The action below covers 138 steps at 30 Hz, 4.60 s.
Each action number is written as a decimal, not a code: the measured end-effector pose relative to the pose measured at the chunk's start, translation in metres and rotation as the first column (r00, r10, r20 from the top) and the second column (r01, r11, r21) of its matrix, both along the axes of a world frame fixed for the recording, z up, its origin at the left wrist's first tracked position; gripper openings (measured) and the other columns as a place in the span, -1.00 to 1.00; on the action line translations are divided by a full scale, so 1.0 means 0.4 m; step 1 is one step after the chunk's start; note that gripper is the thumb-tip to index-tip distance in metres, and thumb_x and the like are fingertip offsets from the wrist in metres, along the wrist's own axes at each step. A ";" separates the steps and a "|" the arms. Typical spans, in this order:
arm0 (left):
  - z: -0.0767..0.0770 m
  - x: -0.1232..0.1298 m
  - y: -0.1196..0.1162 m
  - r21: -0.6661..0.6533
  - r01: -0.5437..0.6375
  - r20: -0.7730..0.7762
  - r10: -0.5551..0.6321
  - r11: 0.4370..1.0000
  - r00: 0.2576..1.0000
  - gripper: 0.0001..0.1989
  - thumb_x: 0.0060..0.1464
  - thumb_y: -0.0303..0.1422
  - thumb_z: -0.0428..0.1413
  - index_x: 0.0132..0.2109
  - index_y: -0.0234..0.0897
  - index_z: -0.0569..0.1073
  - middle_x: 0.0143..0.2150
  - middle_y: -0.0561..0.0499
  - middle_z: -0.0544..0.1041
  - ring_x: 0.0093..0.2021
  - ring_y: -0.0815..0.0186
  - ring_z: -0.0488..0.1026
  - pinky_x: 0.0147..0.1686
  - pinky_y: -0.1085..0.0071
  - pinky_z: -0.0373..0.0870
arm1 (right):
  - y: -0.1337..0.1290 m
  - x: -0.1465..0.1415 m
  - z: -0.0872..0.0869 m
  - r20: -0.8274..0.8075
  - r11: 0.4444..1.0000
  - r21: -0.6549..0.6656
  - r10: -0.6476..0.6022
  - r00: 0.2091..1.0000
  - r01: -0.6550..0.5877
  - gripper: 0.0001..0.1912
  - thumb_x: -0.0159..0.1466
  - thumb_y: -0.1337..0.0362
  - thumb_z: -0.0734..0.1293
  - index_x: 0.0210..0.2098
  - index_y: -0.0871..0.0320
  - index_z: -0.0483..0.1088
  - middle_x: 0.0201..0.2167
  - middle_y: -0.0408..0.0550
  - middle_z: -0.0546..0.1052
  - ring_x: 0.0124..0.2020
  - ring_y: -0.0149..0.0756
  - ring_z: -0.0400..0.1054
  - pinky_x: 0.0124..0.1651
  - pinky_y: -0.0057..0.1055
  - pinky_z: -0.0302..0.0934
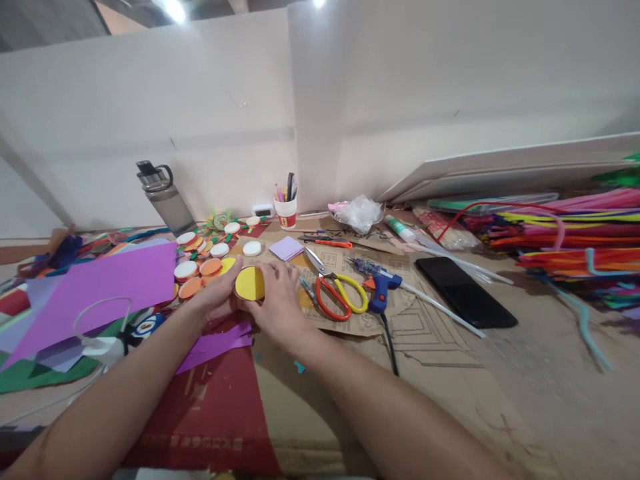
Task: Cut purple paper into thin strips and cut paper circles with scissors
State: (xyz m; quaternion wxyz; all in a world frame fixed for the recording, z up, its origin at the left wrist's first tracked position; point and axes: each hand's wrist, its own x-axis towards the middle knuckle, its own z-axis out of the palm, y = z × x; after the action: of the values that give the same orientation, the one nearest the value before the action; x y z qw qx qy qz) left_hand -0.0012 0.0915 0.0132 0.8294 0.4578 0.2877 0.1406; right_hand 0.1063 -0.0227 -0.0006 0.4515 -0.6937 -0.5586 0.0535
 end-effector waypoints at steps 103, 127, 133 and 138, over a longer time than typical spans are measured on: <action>0.000 0.016 -0.040 0.366 -0.250 0.488 0.044 0.896 0.872 -0.62 -0.16 -0.23 0.41 -0.19 -0.28 0.55 -0.25 0.00 0.59 -0.27 0.33 0.50 -0.23 0.39 0.44 | -0.023 0.048 0.046 -0.106 0.891 0.453 0.091 0.990 -0.033 -0.87 0.29 0.17 0.36 -0.26 0.08 0.43 -0.27 -0.08 0.49 -0.20 -0.20 0.37 -0.12 -0.24 0.23; -0.003 0.013 -0.019 0.483 -0.296 0.445 0.060 0.824 0.894 -0.68 -0.10 -0.22 0.37 -0.14 -0.17 0.65 -0.16 0.01 0.63 -0.20 0.36 0.50 -0.17 0.47 0.38 | -0.017 0.052 0.048 -0.169 0.914 0.401 0.140 0.976 -0.062 -0.85 0.26 0.17 0.36 -0.24 0.09 0.45 -0.27 -0.08 0.50 -0.26 -0.25 0.36 -0.16 -0.27 0.26; 0.000 0.016 -0.019 0.526 -0.282 0.397 0.062 0.803 0.916 -0.62 -0.15 -0.17 0.38 -0.14 -0.19 0.65 -0.16 -0.02 0.64 -0.21 0.32 0.50 -0.18 0.42 0.38 | -0.029 0.050 0.059 -0.137 0.906 0.421 0.115 0.984 -0.047 -0.90 0.25 0.20 0.36 -0.32 0.09 0.43 -0.34 -0.12 0.47 -0.29 -0.26 0.33 -0.18 -0.29 0.23; 0.005 0.012 -0.015 0.581 -0.292 0.382 0.062 0.759 0.922 -0.63 -0.13 -0.20 0.37 -0.13 -0.20 0.65 -0.16 -0.02 0.64 -0.17 0.27 0.51 -0.10 0.36 0.39 | -0.020 0.051 0.052 -0.155 0.914 0.401 0.130 0.979 -0.058 -0.89 0.25 0.22 0.35 -0.25 0.09 0.44 -0.27 -0.09 0.49 -0.25 -0.24 0.36 -0.17 -0.28 0.25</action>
State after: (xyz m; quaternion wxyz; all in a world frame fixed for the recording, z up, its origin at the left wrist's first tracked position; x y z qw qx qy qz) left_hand 0.0034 0.0856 0.0153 0.6483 0.6466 0.1191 0.3840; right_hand 0.1267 -0.0309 0.0202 0.6270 -0.5533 -0.5478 0.0236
